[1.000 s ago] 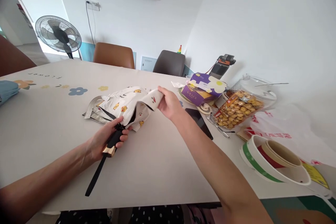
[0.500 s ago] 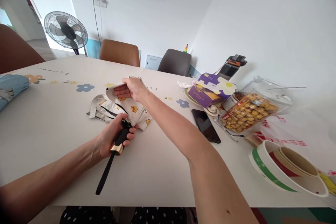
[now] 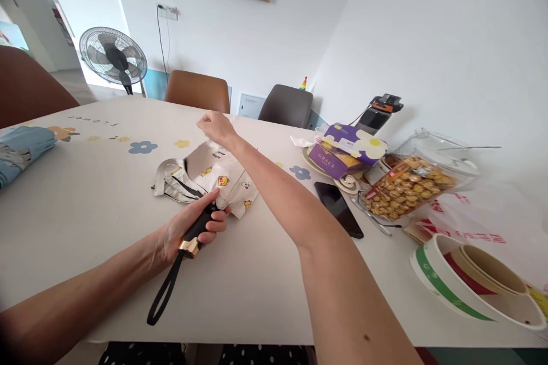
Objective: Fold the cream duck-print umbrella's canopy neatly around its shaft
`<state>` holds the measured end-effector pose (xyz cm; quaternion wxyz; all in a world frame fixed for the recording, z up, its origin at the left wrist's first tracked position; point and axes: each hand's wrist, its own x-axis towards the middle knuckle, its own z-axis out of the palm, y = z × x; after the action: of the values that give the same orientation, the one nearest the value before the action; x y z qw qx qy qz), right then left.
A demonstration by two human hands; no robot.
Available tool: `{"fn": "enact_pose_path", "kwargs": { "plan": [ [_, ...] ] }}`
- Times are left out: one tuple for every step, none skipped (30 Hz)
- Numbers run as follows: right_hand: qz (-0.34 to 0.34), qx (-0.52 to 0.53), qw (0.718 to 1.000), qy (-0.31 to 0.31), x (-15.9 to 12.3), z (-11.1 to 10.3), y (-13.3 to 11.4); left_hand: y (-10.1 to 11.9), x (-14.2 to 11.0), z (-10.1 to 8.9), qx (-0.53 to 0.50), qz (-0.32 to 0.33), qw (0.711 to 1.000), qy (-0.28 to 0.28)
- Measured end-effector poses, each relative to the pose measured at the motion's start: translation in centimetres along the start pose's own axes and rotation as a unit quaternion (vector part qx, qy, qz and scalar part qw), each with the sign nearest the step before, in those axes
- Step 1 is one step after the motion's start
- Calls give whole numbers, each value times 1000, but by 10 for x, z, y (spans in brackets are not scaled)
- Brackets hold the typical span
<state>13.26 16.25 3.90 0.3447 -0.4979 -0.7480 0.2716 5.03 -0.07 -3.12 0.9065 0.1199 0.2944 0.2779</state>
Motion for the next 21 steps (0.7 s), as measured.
{"fn": "enact_pose_path", "kwargs": {
  "plan": [
    [-28,-9,999,37,0,-5,0,1,-2,0,-23,-11,999,-38],
    [-44,-22,996,69,-2,-11,2,2,-4,1,-44,-17,996,-74],
    [-49,-35,993,99,-5,-19,4,3,-7,3,-62,-16,992,-107],
    [-46,-48,990,124,-11,-28,7,3,-9,4,-75,-7,988,-137],
    [-42,-58,987,146,-17,-39,11,3,-12,5,-85,5,983,-162],
    [-42,-66,983,164,-24,-50,17,3,-13,6,-89,16,979,-181],
    [-33,-75,982,171,-32,-60,25,2,-14,6,-90,23,977,-194],
    [-9,-80,982,171,-40,-70,34,2,-13,5,-88,25,976,-200],
    [29,-71,984,163,-47,-78,44,1,-12,4,-85,22,976,-201],
    [74,-47,985,151,-55,-83,55,0,-10,2,-83,14,977,-197],
    [123,0,986,116,-61,-86,66,0,-7,0,-82,3,978,-190],
    [175,67,980,71,-67,-87,76,-1,-5,-2,-81,-7,980,-182],
    [209,127,969,29,-72,-85,86,-1,-2,-5,-81,-16,981,-174],
    [215,172,961,4,-77,-82,94,-1,0,-6,-79,-22,982,-168],
    [214,204,955,-8,-81,-78,100,-1,1,-8,-76,-25,983,-165],
    [205,225,952,-13,-83,-73,104,-1,2,-9,-72,-27,984,-163],
    [194,238,952,-16,-85,-69,106,-1,3,-9,-67,-28,984,-162],
    [186,246,951,-18,-87,-65,106,-1,3,-9,-61,-30,985,-160],
    [181,252,950,-20,-88,-61,105,0,3,-10,-56,-32,986,-157],
    [179,257,949,-19,-89,-57,104,0,3,-10,-50,-36,987,-151],
    [180,260,949,-15,-89,-54,103,0,3,-10,-44,-39,988,-145]
  ]
}}
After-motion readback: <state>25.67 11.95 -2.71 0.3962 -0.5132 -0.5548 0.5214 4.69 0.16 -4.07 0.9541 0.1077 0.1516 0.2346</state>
